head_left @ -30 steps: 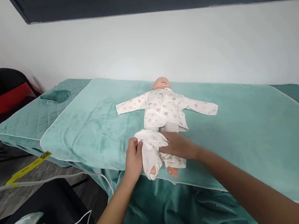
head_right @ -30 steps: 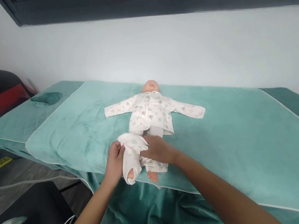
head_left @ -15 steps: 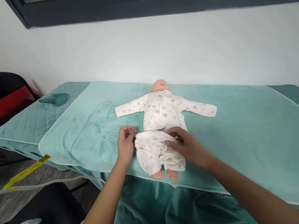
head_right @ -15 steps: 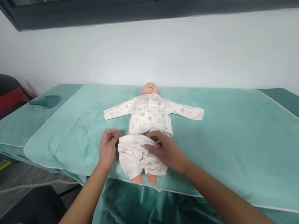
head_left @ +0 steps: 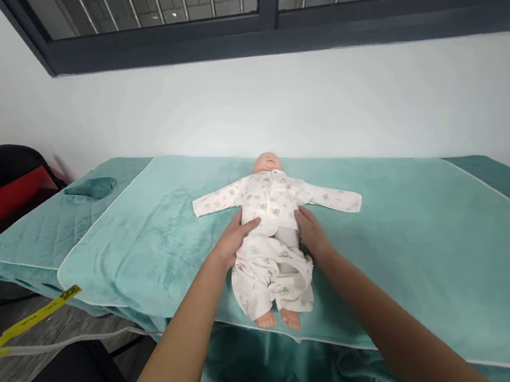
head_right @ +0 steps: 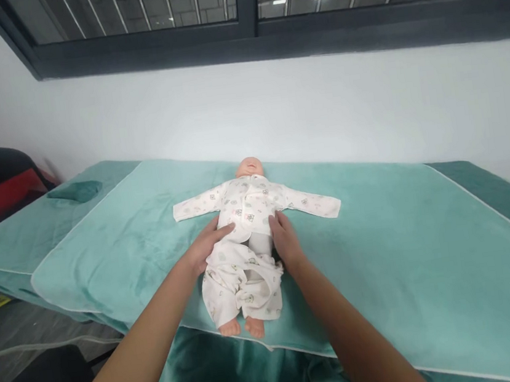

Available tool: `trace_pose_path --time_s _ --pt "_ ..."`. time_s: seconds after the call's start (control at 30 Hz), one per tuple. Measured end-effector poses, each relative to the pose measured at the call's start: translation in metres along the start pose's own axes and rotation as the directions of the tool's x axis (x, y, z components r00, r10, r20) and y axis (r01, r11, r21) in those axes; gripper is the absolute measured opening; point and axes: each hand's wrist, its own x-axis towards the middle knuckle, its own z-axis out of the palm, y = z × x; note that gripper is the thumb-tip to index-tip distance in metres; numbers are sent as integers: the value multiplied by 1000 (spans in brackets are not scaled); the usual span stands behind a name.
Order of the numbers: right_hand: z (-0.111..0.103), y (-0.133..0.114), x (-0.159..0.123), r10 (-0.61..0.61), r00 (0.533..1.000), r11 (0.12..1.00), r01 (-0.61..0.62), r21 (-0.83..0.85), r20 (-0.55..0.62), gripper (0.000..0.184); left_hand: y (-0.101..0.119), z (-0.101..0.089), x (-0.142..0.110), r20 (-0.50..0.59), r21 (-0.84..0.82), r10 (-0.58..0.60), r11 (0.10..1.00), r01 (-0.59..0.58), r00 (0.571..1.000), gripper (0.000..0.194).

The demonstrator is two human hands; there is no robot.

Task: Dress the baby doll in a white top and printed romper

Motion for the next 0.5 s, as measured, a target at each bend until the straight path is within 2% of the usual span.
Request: trace_pose_path --time_s 0.1,0.2,0.37,0.5 --pt "11 -15 3 42 998 994 -47 98 53 62 4 2 6 29 -38 46 998 -45 999 69" --pt "10 -27 17 79 996 982 -86 166 45 68 11 6 20 25 -41 75 996 -74 997 66" --pt "-2 -31 72 50 998 992 -54 111 41 71 29 22 66 16 -53 122 991 -121 992 68" --pt "-9 -19 121 41 998 995 -44 91 36 73 29 33 111 50 -62 146 988 -143 988 66"
